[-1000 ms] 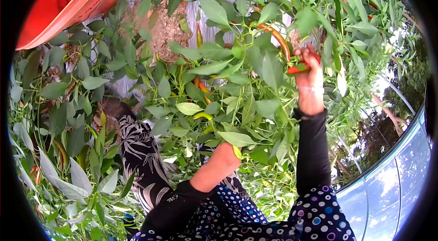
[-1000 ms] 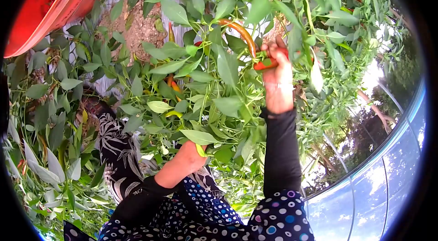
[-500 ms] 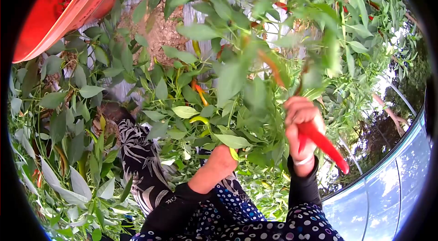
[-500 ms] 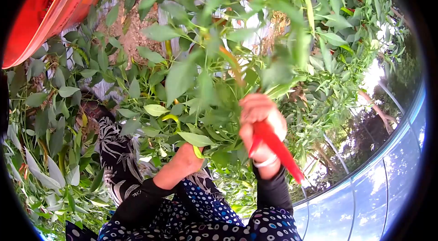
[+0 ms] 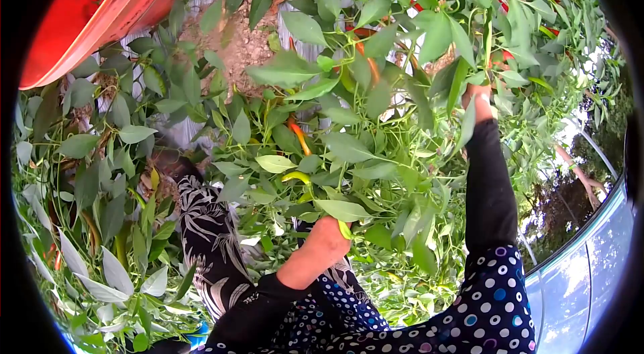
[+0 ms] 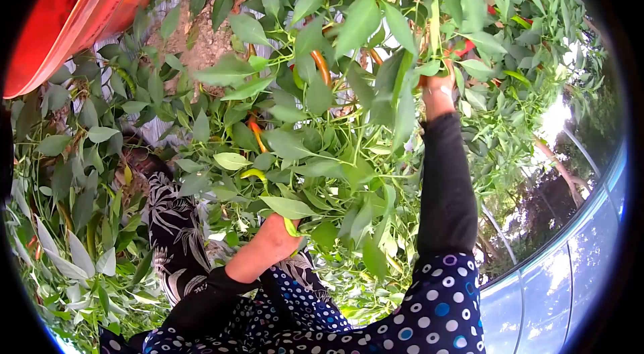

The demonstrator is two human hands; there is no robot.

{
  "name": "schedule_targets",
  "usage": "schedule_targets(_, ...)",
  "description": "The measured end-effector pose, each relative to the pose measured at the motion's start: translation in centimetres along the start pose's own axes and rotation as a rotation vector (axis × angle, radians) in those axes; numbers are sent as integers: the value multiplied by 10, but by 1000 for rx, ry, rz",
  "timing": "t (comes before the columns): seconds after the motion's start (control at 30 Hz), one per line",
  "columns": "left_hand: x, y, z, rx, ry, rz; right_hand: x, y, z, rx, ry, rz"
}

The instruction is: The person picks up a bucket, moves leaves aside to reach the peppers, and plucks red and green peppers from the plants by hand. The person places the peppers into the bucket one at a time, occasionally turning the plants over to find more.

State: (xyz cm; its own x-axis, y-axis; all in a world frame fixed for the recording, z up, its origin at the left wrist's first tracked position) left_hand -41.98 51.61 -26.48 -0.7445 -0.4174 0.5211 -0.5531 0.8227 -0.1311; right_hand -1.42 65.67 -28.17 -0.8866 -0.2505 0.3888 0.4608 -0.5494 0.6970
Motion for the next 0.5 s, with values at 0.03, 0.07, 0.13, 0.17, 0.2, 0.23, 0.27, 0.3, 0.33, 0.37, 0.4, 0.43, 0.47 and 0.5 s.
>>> schedule_targets(0.03, -1, -1, 2, -2, 5, -1, -7, -10, -3, 18, -8, 42)
schedule_targets(0.07, -1, -3, 3, -19, -17, -5, -13, -20, -5, 36, -13, 77)
schedule_targets(0.13, 0, -6, 7, -40, -24, -18, -26, -33, -8, 44, -9, 130)
schedule_targets(0.17, 0, -6, 6, -37, -69, -87, -30, -39, -9, 34, -2, 147)
schedule_targets(0.2, 2, -5, 6, -33, -114, -155, -34, -43, -9, 34, -3, 168)
schedule_targets(0.23, 2, -3, 6, -34, -102, -159, -37, -48, -10, 29, -1, 186)
schedule_targets(0.27, 3, 0, 3, -54, -138, -178, -39, -52, -11, 22, -1, 200)
schedule_targets(0.3, 3, 2, 0, -74, -176, -194, -40, -55, -12, 14, 2, 215)
schedule_targets(0.33, 3, -2, 3, -106, -200, -209, -41, -60, -13, 8, 5, 229)
schedule_targets(0.37, 4, -3, 5, -105, -198, -210, -42, -61, -13, -8, 12, 233)
schedule_targets(0.4, 4, -5, 6, -116, -190, -200, -43, -59, -14, -33, 18, 247)
schedule_targets(0.43, 5, -7, 6, -126, -183, -190, -43, -55, -18, -64, 23, 267)
schedule_targets(0.47, 5, -7, 7, -123, -186, -190, -44, -51, -20, -98, 18, 289)
schedule_targets(0.5, 7, -8, 7, -147, -207, -190, -44, -42, -21, -133, 25, 314)
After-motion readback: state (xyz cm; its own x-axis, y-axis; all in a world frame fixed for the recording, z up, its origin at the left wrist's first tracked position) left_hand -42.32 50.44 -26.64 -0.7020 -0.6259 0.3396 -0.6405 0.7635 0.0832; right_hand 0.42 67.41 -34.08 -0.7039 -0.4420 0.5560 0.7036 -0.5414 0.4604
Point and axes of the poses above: each hand's wrist, its own x-axis away from the middle knuckle, its own y-axis out of the back of the hand, z = x × y, the point moved 4 cm from there along -x, towards the middle knuckle, and after that the axes turned 5 degrees about -z, right-handed, at the moved point
